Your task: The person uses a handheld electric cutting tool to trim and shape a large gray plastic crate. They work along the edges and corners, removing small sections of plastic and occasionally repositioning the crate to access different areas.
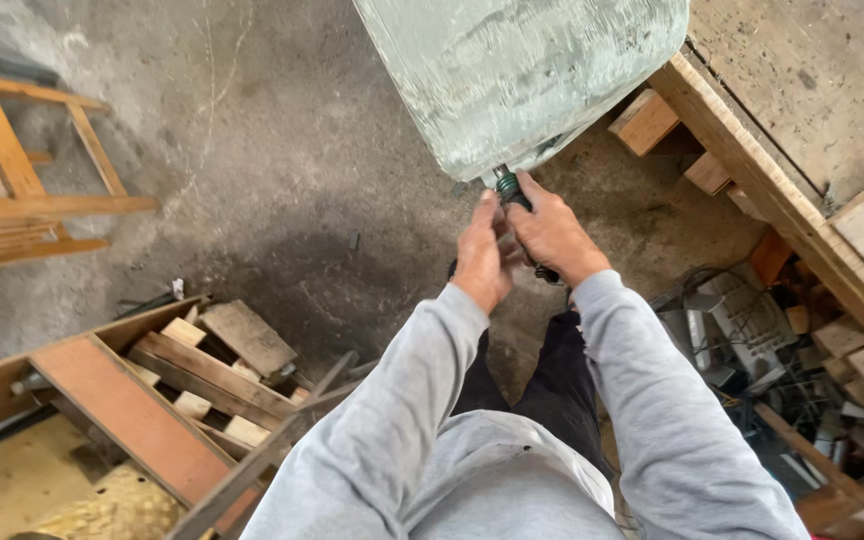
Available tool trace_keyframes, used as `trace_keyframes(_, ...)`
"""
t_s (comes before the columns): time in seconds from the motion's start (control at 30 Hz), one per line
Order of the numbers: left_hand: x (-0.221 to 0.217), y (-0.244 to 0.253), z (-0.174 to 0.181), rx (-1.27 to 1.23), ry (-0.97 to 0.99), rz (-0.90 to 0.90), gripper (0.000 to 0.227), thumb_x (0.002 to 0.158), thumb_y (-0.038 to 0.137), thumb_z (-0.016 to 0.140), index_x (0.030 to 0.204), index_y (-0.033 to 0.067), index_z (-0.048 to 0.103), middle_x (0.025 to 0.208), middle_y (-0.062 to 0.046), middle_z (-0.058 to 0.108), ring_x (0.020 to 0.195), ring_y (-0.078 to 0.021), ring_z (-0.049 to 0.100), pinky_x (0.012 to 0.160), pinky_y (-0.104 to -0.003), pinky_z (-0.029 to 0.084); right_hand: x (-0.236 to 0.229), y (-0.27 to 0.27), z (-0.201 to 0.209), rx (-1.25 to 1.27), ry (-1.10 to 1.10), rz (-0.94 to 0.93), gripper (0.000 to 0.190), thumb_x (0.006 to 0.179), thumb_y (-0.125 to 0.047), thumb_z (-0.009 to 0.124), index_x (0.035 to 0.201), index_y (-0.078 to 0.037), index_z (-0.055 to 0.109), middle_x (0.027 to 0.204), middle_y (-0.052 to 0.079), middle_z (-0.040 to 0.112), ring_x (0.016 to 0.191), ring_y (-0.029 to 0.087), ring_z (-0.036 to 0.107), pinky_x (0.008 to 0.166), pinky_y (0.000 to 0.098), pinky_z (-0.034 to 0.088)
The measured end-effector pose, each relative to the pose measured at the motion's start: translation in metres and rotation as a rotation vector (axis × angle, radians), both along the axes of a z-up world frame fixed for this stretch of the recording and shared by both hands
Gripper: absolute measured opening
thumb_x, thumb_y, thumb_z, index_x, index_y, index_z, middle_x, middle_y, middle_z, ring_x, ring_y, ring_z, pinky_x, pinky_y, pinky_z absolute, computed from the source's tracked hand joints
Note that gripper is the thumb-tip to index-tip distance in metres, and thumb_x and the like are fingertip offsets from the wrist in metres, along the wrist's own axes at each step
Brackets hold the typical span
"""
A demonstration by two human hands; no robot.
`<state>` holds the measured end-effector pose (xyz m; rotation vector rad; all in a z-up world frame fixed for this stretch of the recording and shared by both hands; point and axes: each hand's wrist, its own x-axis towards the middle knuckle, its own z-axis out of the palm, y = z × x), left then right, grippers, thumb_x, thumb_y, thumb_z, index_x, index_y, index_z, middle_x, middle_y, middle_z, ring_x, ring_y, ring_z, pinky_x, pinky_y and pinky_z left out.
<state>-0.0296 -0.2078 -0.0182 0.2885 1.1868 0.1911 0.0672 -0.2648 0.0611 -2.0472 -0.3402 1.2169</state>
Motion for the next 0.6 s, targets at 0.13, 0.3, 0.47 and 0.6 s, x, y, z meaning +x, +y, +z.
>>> trace_keyframes(0.13, -0.029, 0.053, 0.057, 0.386, 0.19, -0.087, 0.067, 0.086, 0.044, 0.064, 0.143, 0.0132, 0.049, 0.141, -0.011, 0.059, 0.116, -0.0301, 0.062, 0.09, -0.048, 0.058, -0.01, -0.001, 0.011, 0.132, 0.376, -0.293, 0.068, 0.093, -0.023, 0.057, 0.159, -0.015, 0.043, 0.072, 0.005, 0.058, 0.046, 0.014, 0.048, 0.039, 0.0315, 0.037)
trace_keyframes(0.3, -0.016, 0.131, 0.088, 0.978, 0.019, -0.464, 0.089, 0.092, 0.039, 0.066, 0.164, 0.0118, 0.021, 0.171, -0.016, 0.021, 0.154, -0.0365, 0.029, 0.121, -0.057, 0.032, -0.019, -0.003, 0.019, 0.061, 0.404, -0.334, 0.069, 0.092, -0.022, 0.056, 0.158, -0.016, 0.037, 0.066, 0.005, 0.054, 0.045, 0.014, 0.049, 0.039, 0.0332, 0.038)
trace_keyframes(0.47, 0.017, 0.187, 0.026, 1.108, -0.13, -0.674, 0.085, 0.104, 0.03, 0.065, 0.166, 0.0053, 0.013, 0.169, -0.019, 0.026, 0.158, -0.0343, 0.027, 0.13, -0.048, 0.026, -0.021, -0.008, 0.004, 0.06, 0.295, -0.273, 0.068, 0.093, -0.023, 0.058, 0.158, -0.015, 0.042, 0.07, 0.002, 0.055, 0.053, 0.012, 0.051, 0.048, 0.0304, 0.044)
trace_keyframes(0.6, 0.023, 0.223, -0.087, 0.499, -0.433, -0.328, 0.073, 0.093, 0.026, 0.074, 0.152, 0.003, 0.036, 0.148, -0.016, 0.048, 0.136, -0.0324, 0.048, 0.116, -0.049, 0.041, -0.026, -0.02, -0.02, 0.084, 0.126, -0.137, 0.068, 0.095, -0.024, 0.06, 0.159, -0.011, 0.04, 0.076, 0.004, 0.058, 0.062, 0.015, 0.053, 0.056, 0.0334, 0.047)
